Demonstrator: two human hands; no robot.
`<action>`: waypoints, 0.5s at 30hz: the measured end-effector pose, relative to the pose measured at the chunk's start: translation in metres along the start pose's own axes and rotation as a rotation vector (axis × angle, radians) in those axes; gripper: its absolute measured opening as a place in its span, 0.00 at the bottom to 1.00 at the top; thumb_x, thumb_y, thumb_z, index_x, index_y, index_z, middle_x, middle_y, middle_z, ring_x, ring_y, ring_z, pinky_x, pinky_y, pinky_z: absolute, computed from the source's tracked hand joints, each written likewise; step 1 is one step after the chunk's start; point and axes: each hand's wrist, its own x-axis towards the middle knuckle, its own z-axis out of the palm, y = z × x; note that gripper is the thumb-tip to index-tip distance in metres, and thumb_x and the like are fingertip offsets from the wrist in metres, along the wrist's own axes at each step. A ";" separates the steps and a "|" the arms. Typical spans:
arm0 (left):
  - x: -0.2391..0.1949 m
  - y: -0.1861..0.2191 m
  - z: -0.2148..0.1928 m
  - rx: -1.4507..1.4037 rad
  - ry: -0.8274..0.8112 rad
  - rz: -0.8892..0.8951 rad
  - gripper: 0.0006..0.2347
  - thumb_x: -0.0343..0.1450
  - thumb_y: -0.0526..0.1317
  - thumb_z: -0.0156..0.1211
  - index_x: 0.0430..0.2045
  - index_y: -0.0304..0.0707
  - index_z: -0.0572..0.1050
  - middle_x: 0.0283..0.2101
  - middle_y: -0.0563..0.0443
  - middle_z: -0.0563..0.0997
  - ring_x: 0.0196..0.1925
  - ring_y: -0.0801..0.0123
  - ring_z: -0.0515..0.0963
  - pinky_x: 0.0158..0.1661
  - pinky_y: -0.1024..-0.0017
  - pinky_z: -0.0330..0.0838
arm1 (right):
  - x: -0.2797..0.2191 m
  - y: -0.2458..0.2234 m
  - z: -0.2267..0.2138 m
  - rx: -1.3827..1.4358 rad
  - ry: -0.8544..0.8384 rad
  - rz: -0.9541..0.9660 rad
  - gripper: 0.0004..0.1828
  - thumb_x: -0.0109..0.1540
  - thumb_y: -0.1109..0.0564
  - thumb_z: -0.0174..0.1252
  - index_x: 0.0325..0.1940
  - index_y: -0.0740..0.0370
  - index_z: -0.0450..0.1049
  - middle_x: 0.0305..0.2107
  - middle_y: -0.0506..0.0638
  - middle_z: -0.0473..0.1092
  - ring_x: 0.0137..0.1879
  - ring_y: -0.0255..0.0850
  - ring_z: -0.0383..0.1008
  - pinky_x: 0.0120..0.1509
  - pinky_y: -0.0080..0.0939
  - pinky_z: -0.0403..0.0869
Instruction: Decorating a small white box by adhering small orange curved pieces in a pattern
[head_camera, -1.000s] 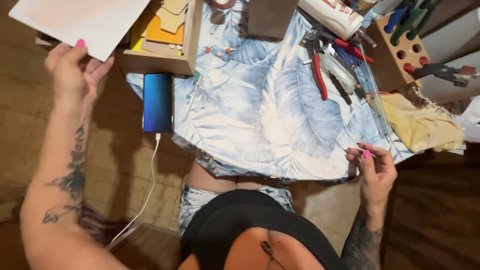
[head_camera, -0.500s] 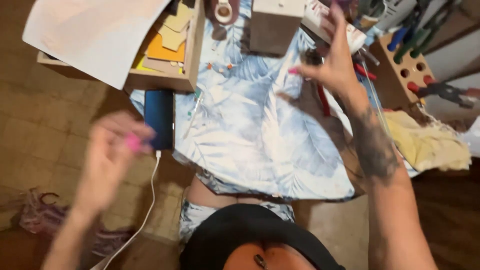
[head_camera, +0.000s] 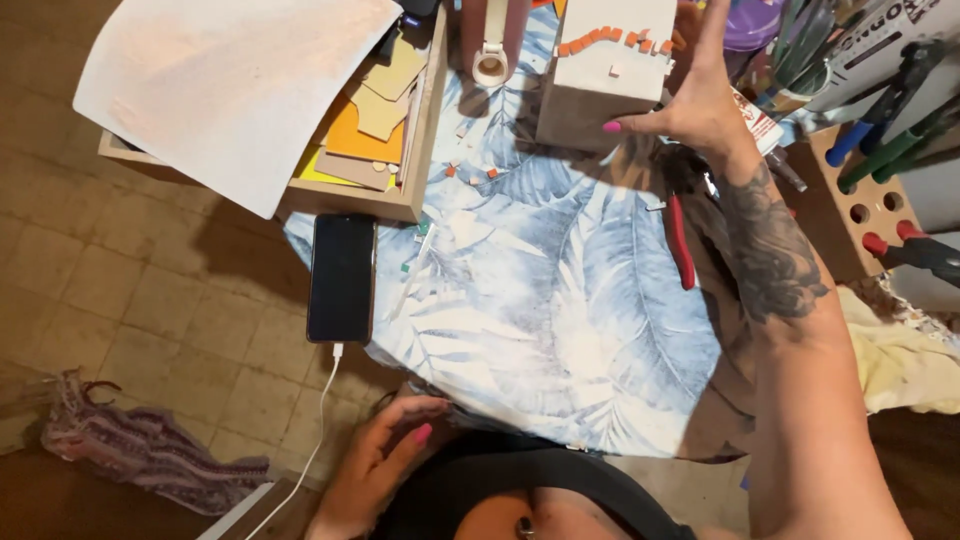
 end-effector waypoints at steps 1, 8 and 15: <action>-0.001 0.002 0.000 -0.003 0.001 -0.002 0.13 0.64 0.40 0.47 0.37 0.34 0.71 0.41 0.48 0.77 0.44 0.71 0.75 0.45 0.77 0.67 | -0.003 0.004 0.001 0.000 -0.003 0.002 0.57 0.47 0.68 0.67 0.62 0.50 0.31 0.57 0.65 0.50 0.66 0.54 0.52 0.69 0.51 0.59; 0.002 0.011 -0.001 0.127 -0.008 0.023 0.13 0.63 0.43 0.46 0.36 0.37 0.72 0.40 0.52 0.77 0.43 0.73 0.76 0.43 0.78 0.67 | -0.024 0.003 -0.001 -0.030 0.079 -0.044 0.66 0.42 0.68 0.70 0.65 0.44 0.27 0.60 0.67 0.46 0.68 0.57 0.52 0.75 0.51 0.54; 0.009 0.020 0.003 0.232 -0.027 0.212 0.11 0.65 0.40 0.45 0.36 0.37 0.71 0.39 0.52 0.75 0.44 0.71 0.73 0.44 0.79 0.64 | -0.079 -0.066 0.021 0.020 0.208 0.121 0.74 0.33 0.52 0.72 0.69 0.46 0.25 0.68 0.40 0.22 0.77 0.55 0.54 0.81 0.51 0.62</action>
